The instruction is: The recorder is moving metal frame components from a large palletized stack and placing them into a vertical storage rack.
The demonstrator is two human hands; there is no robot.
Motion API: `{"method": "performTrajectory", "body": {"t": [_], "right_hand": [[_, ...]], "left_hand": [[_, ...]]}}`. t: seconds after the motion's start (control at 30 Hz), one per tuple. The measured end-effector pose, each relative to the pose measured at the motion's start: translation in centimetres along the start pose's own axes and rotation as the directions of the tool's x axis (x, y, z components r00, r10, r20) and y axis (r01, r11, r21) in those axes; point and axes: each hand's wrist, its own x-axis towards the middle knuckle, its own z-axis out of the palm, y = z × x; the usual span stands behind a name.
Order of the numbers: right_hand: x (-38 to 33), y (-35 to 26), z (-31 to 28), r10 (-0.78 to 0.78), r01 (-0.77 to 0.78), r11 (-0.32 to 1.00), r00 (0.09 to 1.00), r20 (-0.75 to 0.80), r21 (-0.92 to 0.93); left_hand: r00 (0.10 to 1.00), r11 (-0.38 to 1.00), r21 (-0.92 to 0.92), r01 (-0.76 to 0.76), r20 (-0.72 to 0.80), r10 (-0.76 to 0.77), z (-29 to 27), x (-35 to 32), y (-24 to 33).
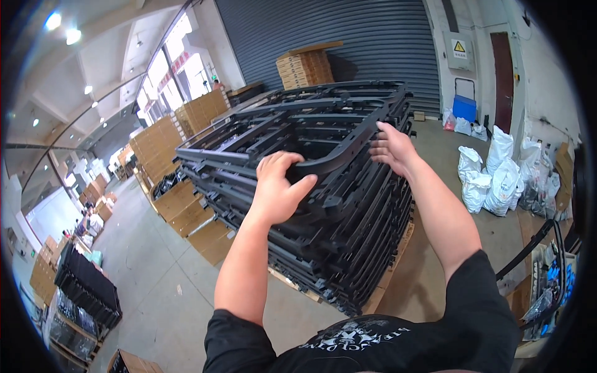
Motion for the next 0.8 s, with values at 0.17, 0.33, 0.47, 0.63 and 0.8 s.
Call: {"method": "performTrajectory", "body": {"t": [0.17, 0.33, 0.47, 0.63, 0.8], "right_hand": [[6.2, -1.5, 4.0, 0.157, -0.213, 0.964, 0.939, 0.305, 0.161], [5.6, -3.4, 5.3, 0.002, -0.067, 0.971, 0.962, 0.273, 0.229], [4.3, -8.5, 12.8, -0.222, 0.166, 0.959, 0.943, 0.249, 0.228], [-4.5, -14.5, 21.6, -0.349, 0.329, 0.937, 0.861, 0.370, 0.118], [-12.2, -12.8, 25.6, -0.470, 0.494, 0.868, 0.797, 0.379, 0.037]], "left_hand": [[0.999, 1.000, 0.000, 0.008, -0.053, -0.008, -0.9, -0.9, -0.6], [0.975, 0.997, 0.027, -0.078, -0.207, 0.082, 0.3, 0.1, -0.6], [0.944, 0.995, -0.044, -0.089, -0.322, 0.070, -4.9, -0.9, -2.2], [0.857, 0.968, -0.165, -0.187, -0.510, 0.078, -7.7, -5.8, -2.8], [0.577, 0.364, -0.916, -0.168, -0.390, -0.717, -5.6, -10.6, -5.5]]}}
